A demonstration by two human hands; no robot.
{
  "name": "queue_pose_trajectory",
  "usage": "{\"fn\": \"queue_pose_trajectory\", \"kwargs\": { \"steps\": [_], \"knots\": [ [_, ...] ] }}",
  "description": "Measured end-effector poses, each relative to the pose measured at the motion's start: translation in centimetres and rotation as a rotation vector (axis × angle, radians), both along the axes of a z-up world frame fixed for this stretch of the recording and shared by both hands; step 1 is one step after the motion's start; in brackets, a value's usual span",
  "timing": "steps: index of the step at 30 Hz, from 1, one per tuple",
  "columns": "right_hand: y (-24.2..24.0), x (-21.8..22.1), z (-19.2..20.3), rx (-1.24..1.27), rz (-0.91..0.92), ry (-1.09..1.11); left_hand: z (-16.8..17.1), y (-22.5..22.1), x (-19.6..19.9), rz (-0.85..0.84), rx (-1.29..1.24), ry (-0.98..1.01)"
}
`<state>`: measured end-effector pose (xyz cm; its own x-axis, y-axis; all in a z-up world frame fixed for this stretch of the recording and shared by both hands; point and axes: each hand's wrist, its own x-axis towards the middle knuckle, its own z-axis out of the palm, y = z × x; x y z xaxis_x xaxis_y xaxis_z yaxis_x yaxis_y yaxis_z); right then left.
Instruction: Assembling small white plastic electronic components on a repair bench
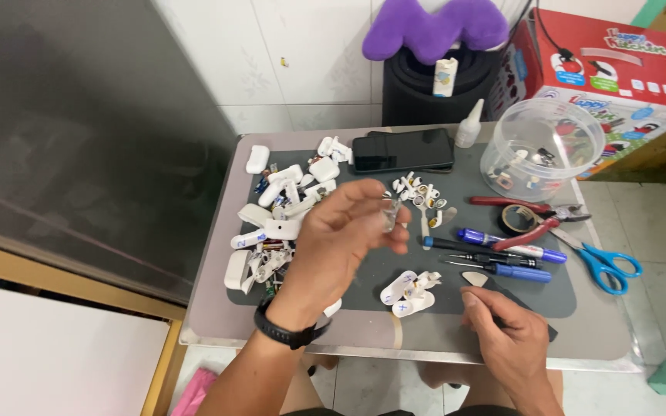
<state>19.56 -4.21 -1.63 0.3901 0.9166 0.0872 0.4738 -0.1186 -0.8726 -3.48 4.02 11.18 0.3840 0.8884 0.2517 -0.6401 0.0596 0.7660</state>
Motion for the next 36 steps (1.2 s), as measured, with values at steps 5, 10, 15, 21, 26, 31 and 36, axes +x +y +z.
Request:
{"fn": "queue_pose_trajectory", "kwargs": {
  "steps": [5,10,15,21,26,31,36],
  "knots": [
    [0.3,0.8,-1.2,0.098,0.101,-0.055,0.3,-1.2,0.8,0.753,0.697,1.071],
    [0.0,0.4,-0.5,0.074,0.075,-0.028,-0.9,-1.0,0.3,0.798,1.070,1.139],
    [0.0,0.4,-0.2,0.060,0.085,-0.028,-0.6,-1.0,0.1,0.772,1.104,1.198],
    [0.0,0.4,-0.2,0.054,0.088,-0.019,-0.4,-0.9,0.2,0.741,1.156,1.180],
    [0.0,0.3,-0.1,0.067,0.086,0.008,-0.2,-1.1,0.4,0.707,1.183,1.198],
    [0.0,0.3,-0.1,0.069,0.091,-0.013,-0.6,-0.9,0.4,0.697,1.246,1.167],
    [0.0,0.2,0.0,0.046,0.076,-0.020,0.8,-1.2,0.7,0.688,1.339,1.220]
  ]
}}
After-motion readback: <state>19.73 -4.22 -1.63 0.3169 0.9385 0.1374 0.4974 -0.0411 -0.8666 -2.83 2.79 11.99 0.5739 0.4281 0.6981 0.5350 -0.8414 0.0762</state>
